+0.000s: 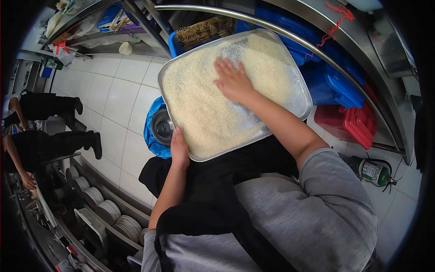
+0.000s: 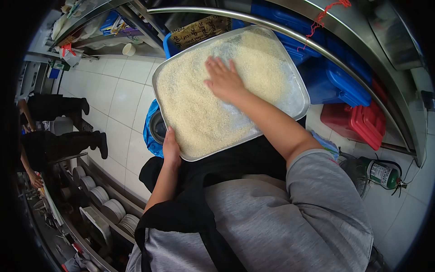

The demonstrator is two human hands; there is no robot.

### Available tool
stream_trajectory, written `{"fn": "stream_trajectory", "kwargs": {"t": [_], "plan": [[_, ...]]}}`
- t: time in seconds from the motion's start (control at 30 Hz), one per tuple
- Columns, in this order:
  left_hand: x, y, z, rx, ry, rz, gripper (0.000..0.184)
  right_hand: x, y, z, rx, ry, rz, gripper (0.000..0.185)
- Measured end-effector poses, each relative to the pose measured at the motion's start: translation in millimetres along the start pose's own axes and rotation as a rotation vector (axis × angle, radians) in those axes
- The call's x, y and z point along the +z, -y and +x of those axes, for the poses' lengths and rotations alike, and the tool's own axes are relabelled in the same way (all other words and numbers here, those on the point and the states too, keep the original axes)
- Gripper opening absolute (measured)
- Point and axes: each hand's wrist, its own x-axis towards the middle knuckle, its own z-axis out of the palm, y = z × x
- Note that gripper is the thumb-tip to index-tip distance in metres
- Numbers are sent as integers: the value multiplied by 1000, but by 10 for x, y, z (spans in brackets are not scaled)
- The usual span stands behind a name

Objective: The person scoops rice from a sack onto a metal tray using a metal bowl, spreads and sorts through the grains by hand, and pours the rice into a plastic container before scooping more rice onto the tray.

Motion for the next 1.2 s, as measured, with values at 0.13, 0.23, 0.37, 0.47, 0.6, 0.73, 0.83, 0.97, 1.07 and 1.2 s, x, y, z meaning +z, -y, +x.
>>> {"fn": "stream_trajectory", "kwargs": {"t": [0.13, 0.23, 0.37, 0.47, 0.6, 0.73, 0.83, 0.97, 1.07, 1.2], "plan": [[20, -6, 0, -15, -26, 2, 54, 40, 316, -524, -178, 19, 74, 59], [16, -1, -3, -34, -10, -17, 54, -67, 332, -687, -233, 92, 111, 59], [25, -27, -6, -10, -43, 30, 55, -186, -187, -661, -48, -32, 17, 57], [22, -10, -13, -4, -47, 40, 55, -214, -444, -732, 70, -17, -96, 57], [45, -22, -21, 5, -50, 26, 55, -188, -219, -873, -51, 76, -37, 57], [38, -13, -24, 18, -42, 43, 55, -142, 47, -1046, -205, 127, 64, 57], [36, -26, -21, 17, -65, 17, 49, -217, -110, -998, -148, 82, 20, 56], [-34, 31, 14, 10, -70, 55, 48, -384, -755, -909, 64, -64, -154, 56], [-33, 25, 20, 16, -45, 75, 52, -343, -898, -1042, -54, 42, -80, 56], [-27, 28, 16, 39, -71, 64, 49, -408, -665, -1248, -282, 254, 12, 56]]}}
